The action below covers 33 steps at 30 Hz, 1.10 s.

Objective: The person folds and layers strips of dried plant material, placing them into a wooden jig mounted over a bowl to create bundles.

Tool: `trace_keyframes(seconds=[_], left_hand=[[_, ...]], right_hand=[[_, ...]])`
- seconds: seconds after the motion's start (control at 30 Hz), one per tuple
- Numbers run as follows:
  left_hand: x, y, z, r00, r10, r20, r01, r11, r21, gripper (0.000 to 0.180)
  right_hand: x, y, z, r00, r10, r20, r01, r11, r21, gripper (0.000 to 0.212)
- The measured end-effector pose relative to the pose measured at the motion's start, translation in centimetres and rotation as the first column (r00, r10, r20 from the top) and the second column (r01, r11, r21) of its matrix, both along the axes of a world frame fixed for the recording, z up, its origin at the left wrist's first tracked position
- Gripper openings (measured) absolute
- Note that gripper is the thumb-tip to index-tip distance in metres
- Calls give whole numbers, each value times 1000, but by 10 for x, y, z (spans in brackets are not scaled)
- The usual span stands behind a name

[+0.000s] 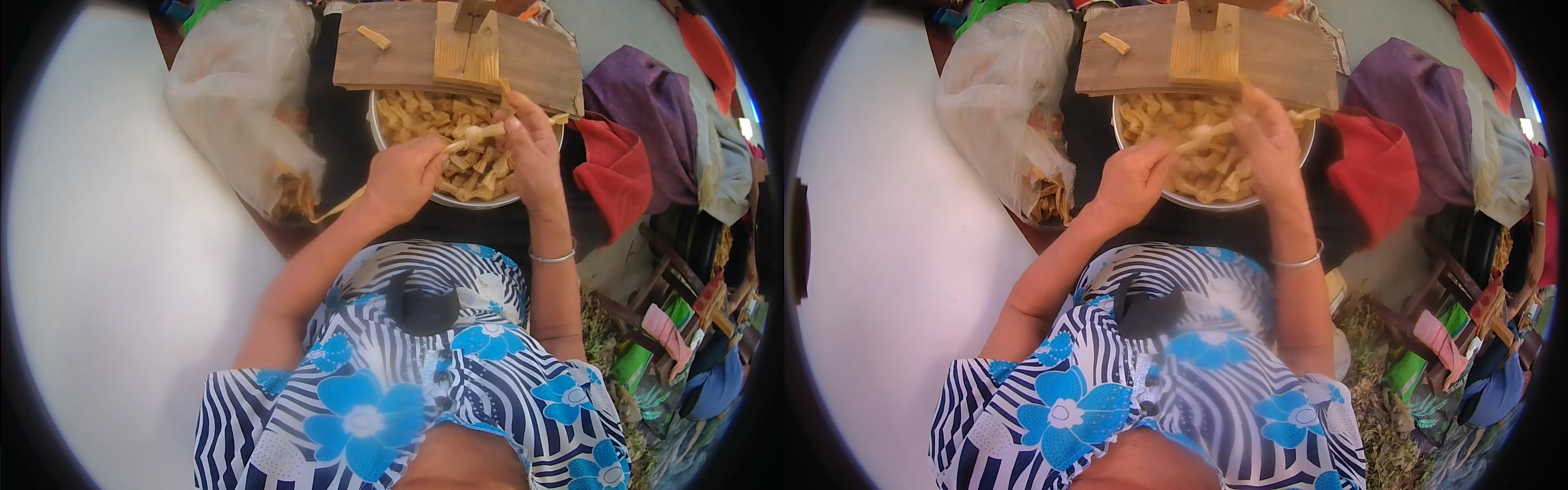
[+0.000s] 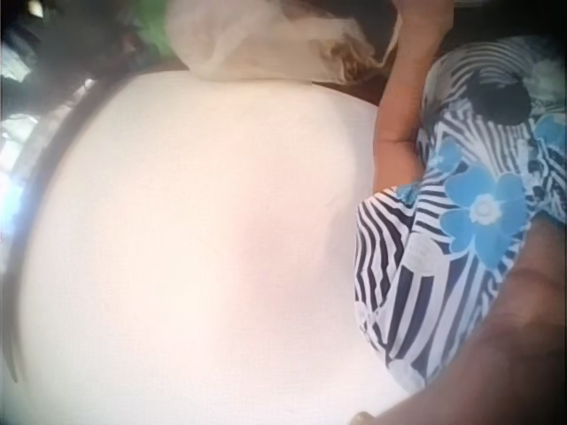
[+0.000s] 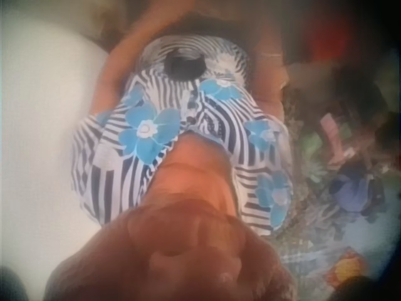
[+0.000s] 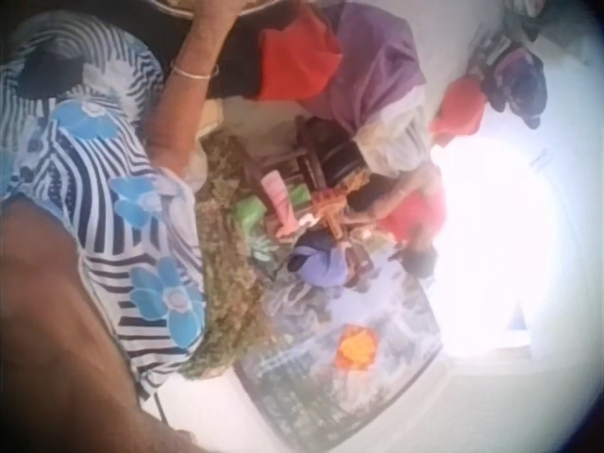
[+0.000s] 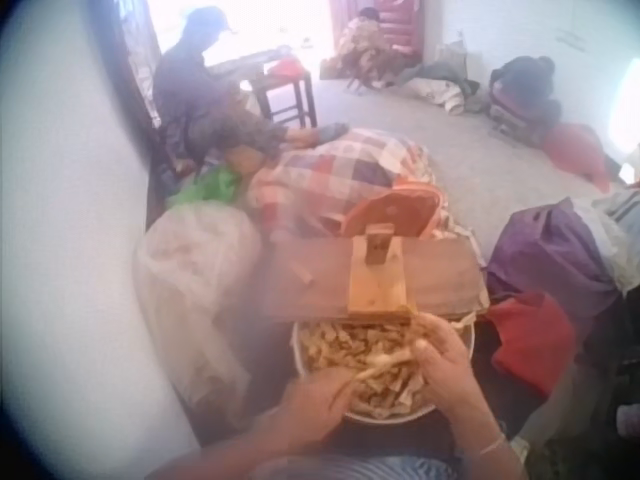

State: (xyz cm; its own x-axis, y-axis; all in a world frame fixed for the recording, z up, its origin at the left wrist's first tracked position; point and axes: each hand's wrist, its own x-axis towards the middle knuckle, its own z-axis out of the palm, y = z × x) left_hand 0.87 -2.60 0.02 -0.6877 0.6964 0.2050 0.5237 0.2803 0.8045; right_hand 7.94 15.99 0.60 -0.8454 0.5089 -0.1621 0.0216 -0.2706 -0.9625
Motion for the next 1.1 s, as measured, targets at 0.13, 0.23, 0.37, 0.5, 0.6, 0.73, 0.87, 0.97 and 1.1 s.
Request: trace_keyframes(seconds=[0.13, 0.23, 0.37, 0.5, 0.6, 0.73, 0.87, 0.97, 1.1], left_hand=[[-24, 4, 21, 945, -56, -322, 24, 995, -101, 5], [-32, 14, 26, 959, -115, -260, 93, 991, -97, 12], [-58, 21, 31, 922, -259, 287, 282, 958, -42, 15], [-83, 25, 39, 777, -198, 597, 252, 968, -6, 18], [-111, 39, 26, 823, -169, 542, 169, 984, 51, 17], [-133, 59, 20, 868, -101, 487, 84, 995, 57, 17], [-143, 71, 9, 902, -51, 428, 44, 999, 27, 16], [-149, 76, -15, 991, 56, 121, -40, 991, -129, 18], [-141, 59, 4, 986, 96, 139, -61, 971, -233, 22]], right_hand=[[-2, 28, 30, 999, -42, 5, 33, 856, 515, 37], [-11, 24, 50, 940, 313, 136, -338, 808, 483, 30], [-21, 40, 43, 837, 499, 224, -534, 835, 135, 15], [-29, 36, 40, 900, 381, 212, -422, 882, 210, 14], [-51, 32, 36, 977, 161, 139, -200, 915, 349, 14], [-71, 42, 18, 992, 74, 105, -117, 858, 500, 12], [-86, 52, 2, 995, 19, 98, -87, 652, 753, 10], [-88, 49, -4, 992, -4, 127, -111, 467, 877, 10], [-71, 49, 15, 1000, -16, 16, -14, 110, 994, 11]])
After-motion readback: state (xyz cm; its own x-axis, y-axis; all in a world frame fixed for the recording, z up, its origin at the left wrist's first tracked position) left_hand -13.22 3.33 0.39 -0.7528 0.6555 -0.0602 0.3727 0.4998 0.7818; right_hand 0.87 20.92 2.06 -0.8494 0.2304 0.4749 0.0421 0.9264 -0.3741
